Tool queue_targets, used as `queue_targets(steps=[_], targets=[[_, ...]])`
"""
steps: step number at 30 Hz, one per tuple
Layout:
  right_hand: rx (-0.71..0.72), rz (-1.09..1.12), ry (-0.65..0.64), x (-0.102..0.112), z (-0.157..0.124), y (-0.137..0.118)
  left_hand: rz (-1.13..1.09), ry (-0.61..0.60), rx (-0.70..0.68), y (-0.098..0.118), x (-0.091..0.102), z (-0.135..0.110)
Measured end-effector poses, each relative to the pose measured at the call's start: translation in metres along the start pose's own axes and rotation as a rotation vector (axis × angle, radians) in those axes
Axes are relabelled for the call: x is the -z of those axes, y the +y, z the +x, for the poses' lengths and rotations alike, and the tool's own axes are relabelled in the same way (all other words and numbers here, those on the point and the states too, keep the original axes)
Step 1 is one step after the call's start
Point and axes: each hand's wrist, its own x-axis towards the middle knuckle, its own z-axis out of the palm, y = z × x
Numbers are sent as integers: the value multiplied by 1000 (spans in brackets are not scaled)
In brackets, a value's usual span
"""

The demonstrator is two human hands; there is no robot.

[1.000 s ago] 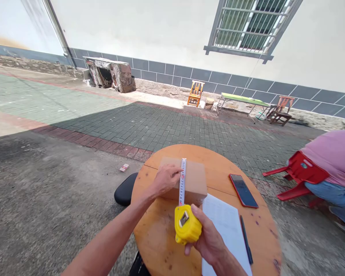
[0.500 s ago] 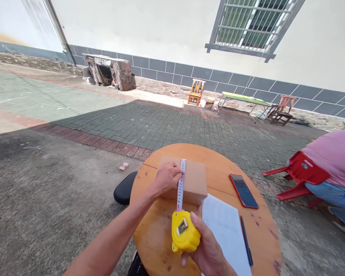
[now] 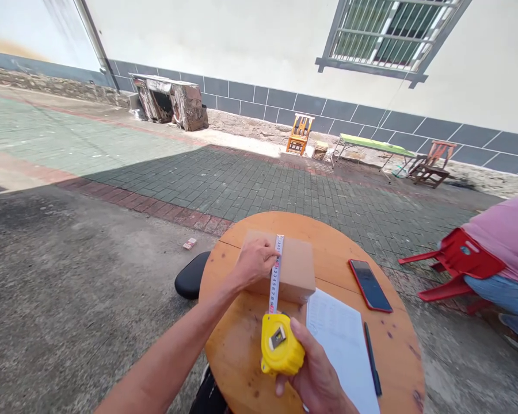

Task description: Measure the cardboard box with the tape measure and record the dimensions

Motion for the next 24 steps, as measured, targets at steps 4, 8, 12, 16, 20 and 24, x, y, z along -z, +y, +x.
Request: queue_targets(steps=[4, 8, 12, 16, 20, 24], targets=[[8, -21, -3, 2, 0, 1, -34, 1, 15, -2, -1, 0], [34, -61, -20, 2, 0, -1, -102, 17, 42, -1, -2, 2], [86, -178, -72, -2, -5, -7, -232, 66, 67, 6, 9, 2], [56, -335, -128, -2, -13, -10, -362, 209, 128, 12, 32, -4], [46, -450, -164, 2, -22, -6, -468, 300, 223, 10, 46, -16], [83, -591, -243, 3, -38, -1, -615, 286, 288, 8, 51, -38]])
